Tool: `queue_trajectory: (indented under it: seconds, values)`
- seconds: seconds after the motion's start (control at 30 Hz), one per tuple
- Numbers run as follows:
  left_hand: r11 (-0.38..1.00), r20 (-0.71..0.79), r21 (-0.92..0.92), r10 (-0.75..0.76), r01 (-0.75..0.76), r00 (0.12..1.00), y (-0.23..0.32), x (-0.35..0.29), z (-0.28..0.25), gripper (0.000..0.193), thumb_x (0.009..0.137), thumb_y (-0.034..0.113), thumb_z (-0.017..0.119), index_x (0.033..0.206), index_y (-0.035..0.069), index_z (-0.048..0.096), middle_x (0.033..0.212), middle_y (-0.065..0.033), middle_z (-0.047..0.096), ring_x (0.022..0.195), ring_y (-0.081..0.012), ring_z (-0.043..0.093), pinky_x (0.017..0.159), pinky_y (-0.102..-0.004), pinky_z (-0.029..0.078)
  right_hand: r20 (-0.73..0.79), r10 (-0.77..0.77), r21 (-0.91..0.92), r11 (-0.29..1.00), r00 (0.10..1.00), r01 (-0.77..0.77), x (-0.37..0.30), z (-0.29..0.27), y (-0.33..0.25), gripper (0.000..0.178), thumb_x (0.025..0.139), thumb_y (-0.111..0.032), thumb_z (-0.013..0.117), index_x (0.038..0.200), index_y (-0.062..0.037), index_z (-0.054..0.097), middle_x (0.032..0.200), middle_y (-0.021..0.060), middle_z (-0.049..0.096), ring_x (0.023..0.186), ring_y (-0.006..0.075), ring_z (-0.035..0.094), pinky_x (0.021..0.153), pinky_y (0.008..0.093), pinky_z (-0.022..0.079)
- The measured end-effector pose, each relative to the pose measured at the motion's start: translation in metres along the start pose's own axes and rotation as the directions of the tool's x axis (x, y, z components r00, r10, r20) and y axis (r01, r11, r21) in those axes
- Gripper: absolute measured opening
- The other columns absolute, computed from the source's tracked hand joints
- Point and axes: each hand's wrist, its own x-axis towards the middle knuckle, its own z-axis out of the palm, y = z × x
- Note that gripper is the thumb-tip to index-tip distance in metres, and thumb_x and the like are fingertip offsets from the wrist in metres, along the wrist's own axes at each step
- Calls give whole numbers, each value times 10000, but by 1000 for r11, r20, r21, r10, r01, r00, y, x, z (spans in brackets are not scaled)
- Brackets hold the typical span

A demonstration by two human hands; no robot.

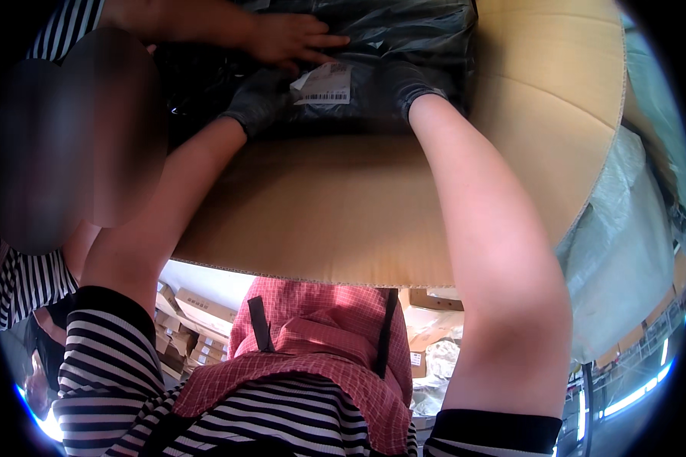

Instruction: The person packs plastic-wrapped items into a large cardboard box and applies shipping labels.

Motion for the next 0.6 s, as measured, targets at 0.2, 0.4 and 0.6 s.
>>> queue_trajectory:
  seconds: [0.2, 0.4, 0.6]
  values:
    - [999, 4, 24, -39, 39, 999, -4, -1, 3, 870, 921, -1, 491, 1470, 168, -162, 771, 8, 431, 670, -46, 371, 708, -154, 330, -52, -238, -164, 960, 970, 226, -1, 1, -7, 267, 730, -208, 664, 954, -61, 667, 932, 166, 665, 881, 293, 637, 786, 365, 494]
    - [991, -10, 105, -77, 78, 997, -1, -1, 4, 871, 922, -2, 491, 1467, 161, -167, 776, 6, 395, 676, -64, 339, 708, -155, 293, 41, -20, 28, 999, 999, 19, 3, 7, -9, 250, 735, -244, 632, 933, -105, 696, 949, 161, 666, 897, 301, 645, 818, 358, 500]
    - [983, -17, 175, -48, 50, 999, -7, -6, 4, 857, 926, 6, 487, 1472, 156, -156, 776, 9, 370, 664, -75, 307, 685, -165, 282, -78, -106, 6, 994, 991, 107, 12, 31, 4, 272, 689, -261, 690, 930, -135, 693, 950, 150, 667, 902, 303, 640, 823, 360, 497]
